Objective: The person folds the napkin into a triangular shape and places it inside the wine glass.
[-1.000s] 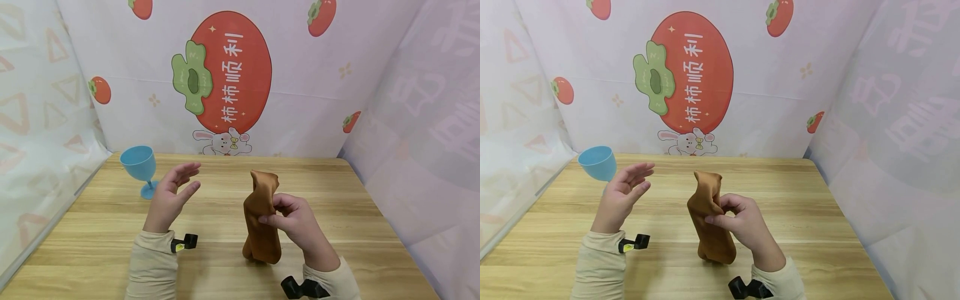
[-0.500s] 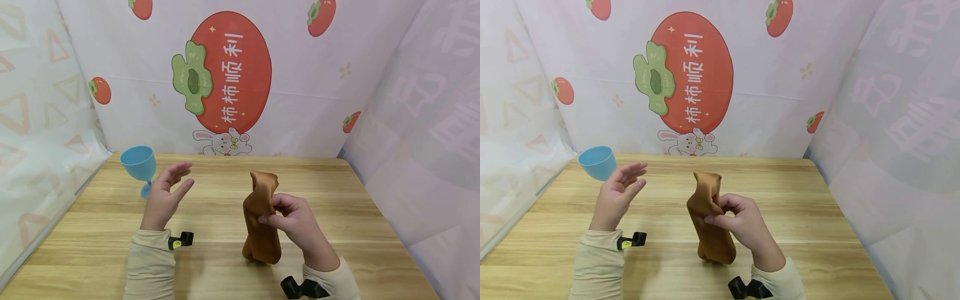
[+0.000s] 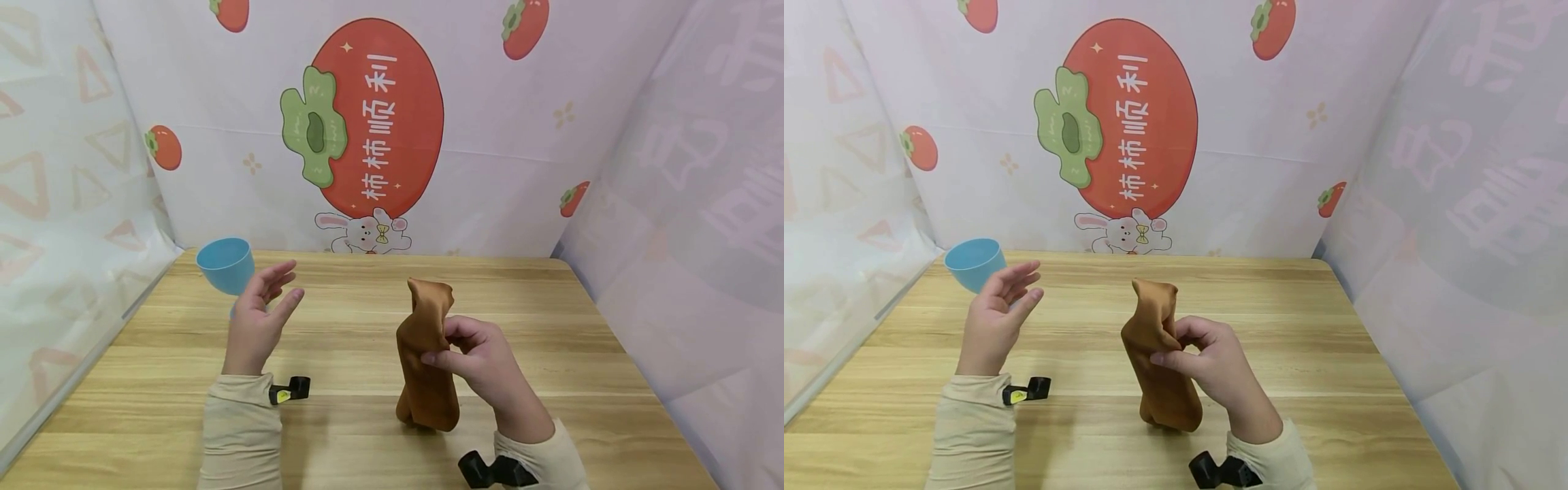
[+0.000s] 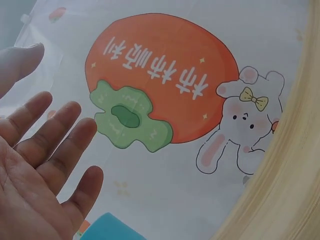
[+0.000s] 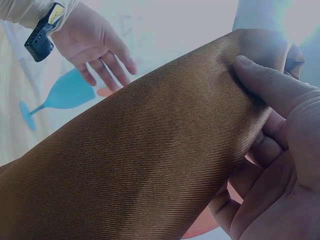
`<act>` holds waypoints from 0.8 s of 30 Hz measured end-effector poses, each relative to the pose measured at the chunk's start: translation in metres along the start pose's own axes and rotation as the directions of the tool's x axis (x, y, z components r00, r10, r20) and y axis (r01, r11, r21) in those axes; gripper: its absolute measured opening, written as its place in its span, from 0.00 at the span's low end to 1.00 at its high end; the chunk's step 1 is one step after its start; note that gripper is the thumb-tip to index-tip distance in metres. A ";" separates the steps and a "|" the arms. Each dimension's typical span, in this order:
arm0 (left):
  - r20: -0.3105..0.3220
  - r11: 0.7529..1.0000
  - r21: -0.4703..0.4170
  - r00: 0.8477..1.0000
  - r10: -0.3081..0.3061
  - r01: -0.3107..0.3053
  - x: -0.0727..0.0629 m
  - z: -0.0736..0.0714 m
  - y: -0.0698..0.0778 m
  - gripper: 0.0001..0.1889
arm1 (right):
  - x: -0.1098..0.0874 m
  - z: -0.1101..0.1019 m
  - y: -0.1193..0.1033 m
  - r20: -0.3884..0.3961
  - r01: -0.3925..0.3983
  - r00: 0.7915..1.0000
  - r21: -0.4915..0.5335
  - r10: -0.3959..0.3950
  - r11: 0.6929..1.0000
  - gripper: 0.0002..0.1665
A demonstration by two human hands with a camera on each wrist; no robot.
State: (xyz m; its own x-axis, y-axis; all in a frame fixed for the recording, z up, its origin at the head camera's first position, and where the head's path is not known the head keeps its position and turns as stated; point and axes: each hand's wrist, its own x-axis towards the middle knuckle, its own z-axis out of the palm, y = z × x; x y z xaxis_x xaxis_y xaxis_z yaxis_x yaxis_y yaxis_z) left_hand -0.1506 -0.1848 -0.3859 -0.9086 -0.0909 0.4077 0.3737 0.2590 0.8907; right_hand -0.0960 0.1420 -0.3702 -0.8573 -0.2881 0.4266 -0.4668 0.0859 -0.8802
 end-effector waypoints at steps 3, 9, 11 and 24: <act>-0.030 1.000 0.005 1.000 -0.007 0.007 0.000 -0.002 0.000 0.24 | 0.000 0.000 0.000 0.002 0.001 1.000 0.001 -0.001 1.000 0.10; -0.089 0.999 0.027 0.996 -0.025 0.027 0.000 -0.007 -0.003 0.26 | 0.000 -0.001 0.000 0.000 0.000 1.000 -0.001 0.000 1.000 0.10; -0.106 0.999 0.041 0.994 -0.023 0.028 0.001 -0.008 -0.004 0.26 | 0.000 -0.001 0.000 -0.001 0.000 1.000 -0.001 0.000 1.000 0.10; -0.236 0.994 0.106 0.972 -0.005 0.031 0.005 -0.023 -0.011 0.28 | 0.000 -0.002 0.000 0.004 0.010 1.000 0.008 -0.010 1.000 0.10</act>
State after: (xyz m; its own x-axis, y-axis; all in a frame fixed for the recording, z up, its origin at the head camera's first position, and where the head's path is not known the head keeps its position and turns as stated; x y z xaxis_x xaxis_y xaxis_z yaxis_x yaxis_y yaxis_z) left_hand -0.1547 -0.2102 -0.3888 -0.8409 -0.3163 0.4392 0.3236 0.3567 0.8764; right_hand -0.0966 0.1439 -0.3701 -0.8515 -0.2931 0.4348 -0.4739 0.0751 -0.8774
